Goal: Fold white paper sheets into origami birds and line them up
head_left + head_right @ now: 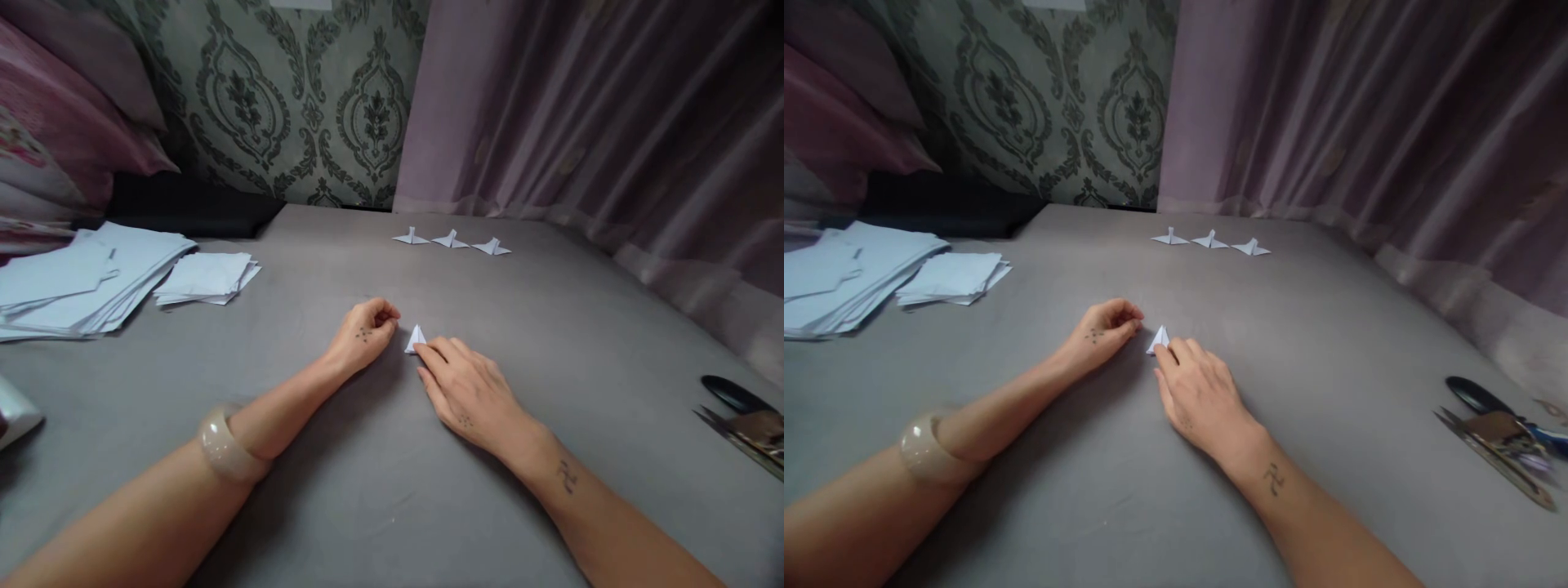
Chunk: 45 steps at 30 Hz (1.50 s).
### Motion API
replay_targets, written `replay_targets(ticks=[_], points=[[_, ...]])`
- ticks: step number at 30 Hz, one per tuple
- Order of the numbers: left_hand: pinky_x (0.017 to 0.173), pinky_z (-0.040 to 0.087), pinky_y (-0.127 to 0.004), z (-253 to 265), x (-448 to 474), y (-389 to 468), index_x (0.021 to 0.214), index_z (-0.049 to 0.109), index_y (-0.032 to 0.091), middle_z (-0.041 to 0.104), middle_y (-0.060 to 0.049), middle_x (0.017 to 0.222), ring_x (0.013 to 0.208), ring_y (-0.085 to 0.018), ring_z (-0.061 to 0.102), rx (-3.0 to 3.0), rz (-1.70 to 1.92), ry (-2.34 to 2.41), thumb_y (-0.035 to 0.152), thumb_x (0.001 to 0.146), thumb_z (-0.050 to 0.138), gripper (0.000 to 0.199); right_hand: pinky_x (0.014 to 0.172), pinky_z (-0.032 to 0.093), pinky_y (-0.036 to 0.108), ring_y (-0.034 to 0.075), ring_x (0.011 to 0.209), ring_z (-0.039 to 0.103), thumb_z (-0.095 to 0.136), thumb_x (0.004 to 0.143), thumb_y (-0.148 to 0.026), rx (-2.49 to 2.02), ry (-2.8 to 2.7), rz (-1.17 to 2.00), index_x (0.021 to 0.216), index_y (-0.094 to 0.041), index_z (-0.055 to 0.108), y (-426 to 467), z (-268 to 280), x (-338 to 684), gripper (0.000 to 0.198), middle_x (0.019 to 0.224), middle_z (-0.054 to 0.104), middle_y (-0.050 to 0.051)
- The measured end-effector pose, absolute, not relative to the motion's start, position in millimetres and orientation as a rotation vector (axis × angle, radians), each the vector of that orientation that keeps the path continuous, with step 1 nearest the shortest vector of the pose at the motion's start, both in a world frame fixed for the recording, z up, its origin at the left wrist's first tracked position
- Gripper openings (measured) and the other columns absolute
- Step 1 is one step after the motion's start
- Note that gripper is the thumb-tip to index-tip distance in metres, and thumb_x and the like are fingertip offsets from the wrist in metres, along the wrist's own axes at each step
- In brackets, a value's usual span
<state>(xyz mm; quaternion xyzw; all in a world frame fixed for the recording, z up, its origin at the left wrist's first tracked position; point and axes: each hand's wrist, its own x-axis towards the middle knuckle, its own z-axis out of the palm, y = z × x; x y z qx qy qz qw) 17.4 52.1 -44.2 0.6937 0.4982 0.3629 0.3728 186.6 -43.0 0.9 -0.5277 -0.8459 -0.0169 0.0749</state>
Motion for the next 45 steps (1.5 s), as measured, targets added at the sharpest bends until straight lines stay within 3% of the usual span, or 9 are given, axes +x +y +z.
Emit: replay_targets(ticks=[9, 13, 16, 21, 29, 35, 40, 45], points=[[0.062, 0.044, -0.026, -25.6, 21.6, 39.8, 0.079, 0.065, 0.016, 0.061, -0.002, 0.073, 0.064, -0.013, 0.055, 1.940, 0.764, 1.300, 0.023, 0.077, 0.053, 0.014, 0.075, 0.045, 0.037, 0.023, 0.093, 0.054, 0.043, 0.092, -0.032, -1.650, -2.479, 0.070, 0.116, -0.023, 0.060, -42.5, 0.5, 186.2, 0.031, 0.106, 0.057, 0.009], [0.066, 0.045, -0.028, -21.6, 22.7, 33.4, 0.075, 0.067, 0.016, 0.057, -0.004, 0.082, 0.069, -0.014, 0.054, 2.092, 0.707, 1.256, 0.031, 0.077, 0.057, 0.018, 0.075, 0.045, 0.032, 0.020, 0.093, 0.055, 0.044, 0.091, -0.030, -1.592, -2.354, 0.214, 0.102, -0.025, 0.066, -37.4, -2.6, 191.4, 0.024, 0.104, 0.058, 0.006], [0.069, 0.046, -0.030, -23.3, 21.8, 31.8, 0.078, 0.067, 0.017, 0.056, -0.004, 0.086, 0.074, -0.015, 0.054, 2.110, 0.693, 1.219, 0.037, 0.075, 0.061, 0.021, 0.071, 0.045, 0.027, 0.015, 0.082, 0.058, 0.044, 0.090, -0.024, -1.589, -2.138, 0.383, 0.089, -0.024, 0.066, -30.5, -8.6, 195.7, 0.022, 0.096, 0.061, 0.003], [0.068, 0.045, -0.029, -28.5, 20.8, 31.6, 0.080, 0.064, 0.017, 0.054, -0.003, 0.089, 0.074, -0.014, 0.052, 2.119, 0.698, 1.164, 0.034, 0.072, 0.064, 0.019, 0.065, 0.044, 0.025, 0.011, 0.067, 0.057, 0.056, 0.080, -0.021, -1.650, -1.862, 0.524, 0.093, -0.021, 0.057, -23.2, -18.2, 198.7, 0.013, 0.089, 0.063, 0.001], [0.062, 0.042, -0.024, -28.3, 26.8, 26.9, 0.076, 0.059, 0.017, 0.053, -0.001, 0.085, 0.068, -0.011, 0.050, 2.160, 0.787, 1.069, 0.019, 0.076, 0.058, 0.002, 0.065, 0.043, 0.024, 0.010, 0.069, 0.056, 0.051, 0.084, -0.016, -1.580, -1.972, 0.380, 0.091, -0.024, 0.063, -26.1, -19.2, 197.8, 0.016, 0.097, 0.058, 0.001], [0.061, 0.041, -0.023, -20.8, 29.1, 25.1, 0.077, 0.060, 0.017, 0.054, -0.001, 0.083, 0.066, -0.011, 0.050, 2.208, 0.805, 1.128, 0.003, 0.069, 0.047, 0.020, 0.062, 0.039, 0.025, 0.013, 0.079, 0.056, 0.044, 0.084, -0.008, -1.603, -2.180, 0.141, 0.096, -0.026, 0.067, -29.3, -15.7, 198.8, 0.032, 0.101, 0.058, 0.003], [0.059, 0.040, -0.023, -14.2, 28.3, 23.7, 0.076, 0.059, 0.017, 0.051, 0.000, 0.075, 0.064, -0.011, 0.047, 2.140, 0.837, 1.232, 0.008, 0.068, 0.047, 0.017, 0.063, 0.038, 0.026, 0.015, 0.085, 0.055, 0.044, 0.084, -0.010, -1.615, -2.208, 0.114, 0.094, -0.022, 0.067, -30.9, -14.2, 198.1, 0.027, 0.097, 0.058, 0.003], [0.065, 0.041, -0.024, -13.6, 28.6, 20.8, 0.079, 0.058, 0.018, 0.053, -0.001, 0.082, 0.073, -0.013, 0.050, 2.253, 0.910, 1.075, 0.008, 0.068, 0.049, 0.017, 0.067, 0.039, 0.026, 0.014, 0.084, 0.055, 0.046, 0.086, -0.015, -1.625, -2.183, 0.148, 0.093, -0.022, 0.067, -29.3, -16.9, 198.8, 0.023, 0.097, 0.059, 0.003]])
